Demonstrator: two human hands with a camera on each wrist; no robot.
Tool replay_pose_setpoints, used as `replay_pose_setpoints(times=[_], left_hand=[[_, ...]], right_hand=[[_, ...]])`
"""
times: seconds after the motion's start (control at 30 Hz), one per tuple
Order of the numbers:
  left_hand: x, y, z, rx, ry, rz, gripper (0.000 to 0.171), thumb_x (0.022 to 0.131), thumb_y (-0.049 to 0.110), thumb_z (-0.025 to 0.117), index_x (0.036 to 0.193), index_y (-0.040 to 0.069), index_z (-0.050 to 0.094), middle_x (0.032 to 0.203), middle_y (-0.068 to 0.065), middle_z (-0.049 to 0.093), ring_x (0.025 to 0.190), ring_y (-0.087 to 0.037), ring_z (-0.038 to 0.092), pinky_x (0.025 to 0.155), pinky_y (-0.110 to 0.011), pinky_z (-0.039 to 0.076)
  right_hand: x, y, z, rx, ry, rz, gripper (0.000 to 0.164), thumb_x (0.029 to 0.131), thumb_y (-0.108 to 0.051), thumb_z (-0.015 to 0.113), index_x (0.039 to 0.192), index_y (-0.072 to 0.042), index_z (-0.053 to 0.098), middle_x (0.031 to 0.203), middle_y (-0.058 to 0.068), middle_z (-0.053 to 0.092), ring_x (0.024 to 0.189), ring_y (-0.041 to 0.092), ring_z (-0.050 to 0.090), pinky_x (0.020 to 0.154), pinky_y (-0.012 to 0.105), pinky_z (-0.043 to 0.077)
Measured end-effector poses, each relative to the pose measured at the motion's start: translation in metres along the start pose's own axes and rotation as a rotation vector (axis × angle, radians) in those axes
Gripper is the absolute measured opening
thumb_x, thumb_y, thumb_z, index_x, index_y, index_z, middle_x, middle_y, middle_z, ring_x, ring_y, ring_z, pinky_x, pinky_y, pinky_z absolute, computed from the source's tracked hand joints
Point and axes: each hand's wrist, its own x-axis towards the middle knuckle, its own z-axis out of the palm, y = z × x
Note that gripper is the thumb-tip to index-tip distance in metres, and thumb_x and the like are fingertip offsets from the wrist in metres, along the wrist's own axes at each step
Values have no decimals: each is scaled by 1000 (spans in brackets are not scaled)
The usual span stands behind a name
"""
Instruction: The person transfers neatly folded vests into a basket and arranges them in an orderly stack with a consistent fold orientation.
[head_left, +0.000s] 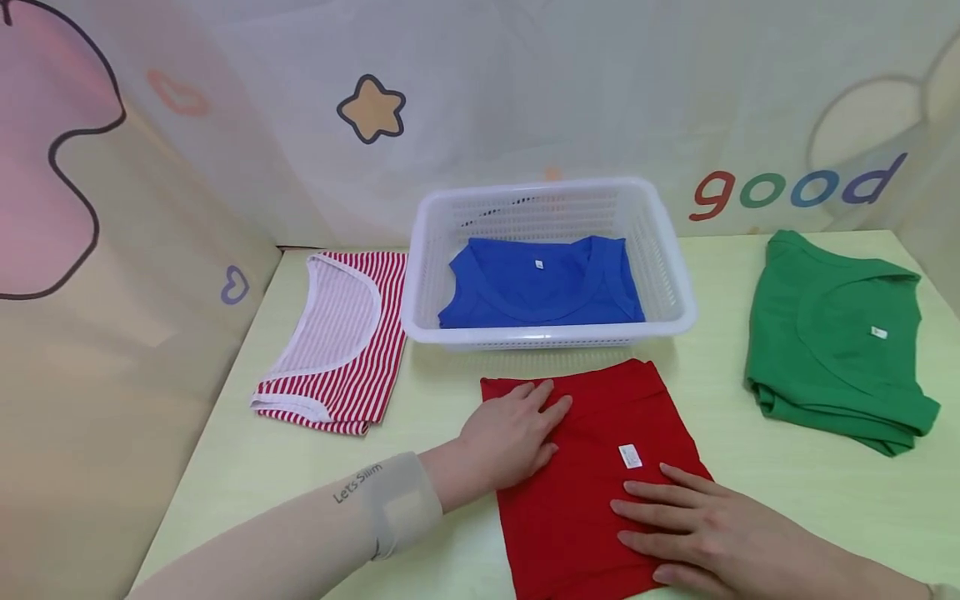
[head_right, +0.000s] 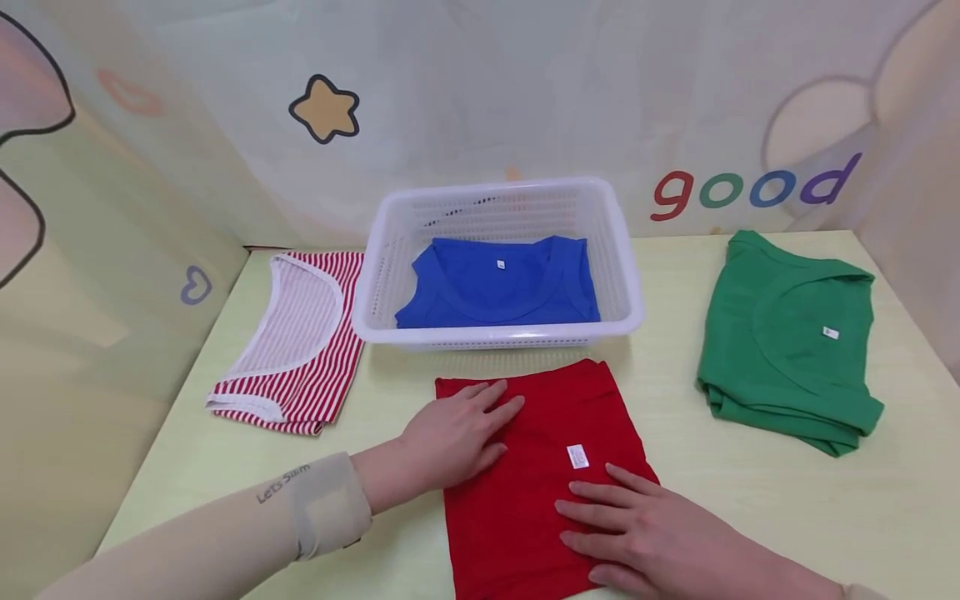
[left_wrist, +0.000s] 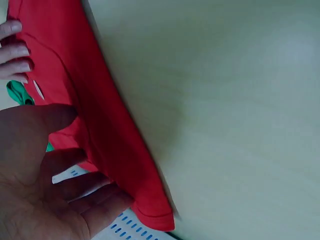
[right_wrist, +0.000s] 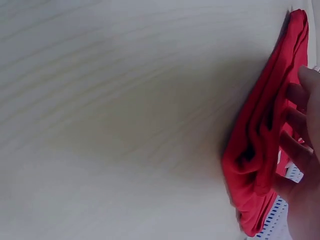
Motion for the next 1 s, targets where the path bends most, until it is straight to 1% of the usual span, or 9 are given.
replay_pose_setpoints(times=[0.03, 0.2, 0.27, 0.3, 0.43, 0.7, 0.8, 0.9, 1.0], left_hand=[[-1, 1, 0, 4, 6, -7, 66, 103, 46, 69, 161, 21, 50, 161, -8, 53, 143, -24, 56, 110, -30, 53], [-1, 4, -2, 5, 24, -31, 67, 102, 48, 69, 161, 21, 51, 159, -9, 55, 139, -25, 59, 105, -31, 56], [2, 4, -4, 15, 30, -32, 69, 102, 50, 68, 162, 21, 49, 159, -9, 54, 139, -25, 59, 105, -33, 57], [4, 5, -6, 27, 35, -25, 70, 102, 50, 67, 163, 22, 48, 160, -9, 53, 139, -25, 58, 107, -35, 56], [18, 7, -15, 90, 49, 35, 70, 103, 52, 64, 165, 25, 44, 163, -6, 49, 145, -24, 53, 115, -38, 50], [61, 25, -33, 40, -27, 165, 69, 106, 49, 63, 168, 32, 37, 172, 1, 38, 157, -18, 38, 124, -29, 37], [73, 30, -35, 37, -64, 215, 68, 107, 49, 61, 168, 34, 35, 174, 3, 33, 160, -16, 30, 127, -28, 30], [77, 29, -35, 49, -102, 239, 68, 107, 49, 60, 168, 36, 34, 175, 5, 30, 162, -15, 26, 128, -27, 27], [77, 27, -34, 59, -128, 246, 68, 107, 50, 60, 168, 38, 33, 175, 6, 30, 162, -15, 25, 128, -27, 28]], right_hand=[[0, 0, -1, -4, -5, 1, 49, 106, -55, 60, 151, -35, 62, 154, -9, 60, 135, 19, 62, 129, 28, 24], [1, -3, -1, -18, -26, 24, 53, 105, -59, 58, 152, -36, 60, 154, -9, 59, 136, 18, 62, 112, 42, 52], [1, -6, 1, -32, 8, 7, 57, 104, -61, 59, 154, -35, 58, 155, -7, 59, 136, 19, 61, 123, 31, 36], [1, -8, 2, -42, 27, -7, 59, 103, -62, 60, 155, -34, 58, 155, -5, 59, 136, 19, 61, 124, 31, 36], [4, -18, 9, -68, 92, -82, 72, 99, -66, 62, 159, -27, 52, 156, 0, 58, 136, 23, 60, 129, 23, -7], [27, -33, 17, -112, 85, -113, 72, 102, -65, 59, 161, -26, 49, 160, -1, 53, 142, 22, 57, 130, 28, -8], [36, -34, 19, -129, 74, -137, 69, 103, -63, 59, 159, -24, 52, 160, 0, 55, 142, 22, 57, 131, 31, 20], [42, -33, 21, -110, 35, -149, 68, 104, -62, 58, 159, -23, 52, 159, -1, 56, 142, 22, 57, 115, 40, 50], [44, -30, 20, -80, 6, -155, 68, 104, -62, 59, 159, -23, 52, 157, -2, 57, 141, 22, 57, 105, 46, 58]])
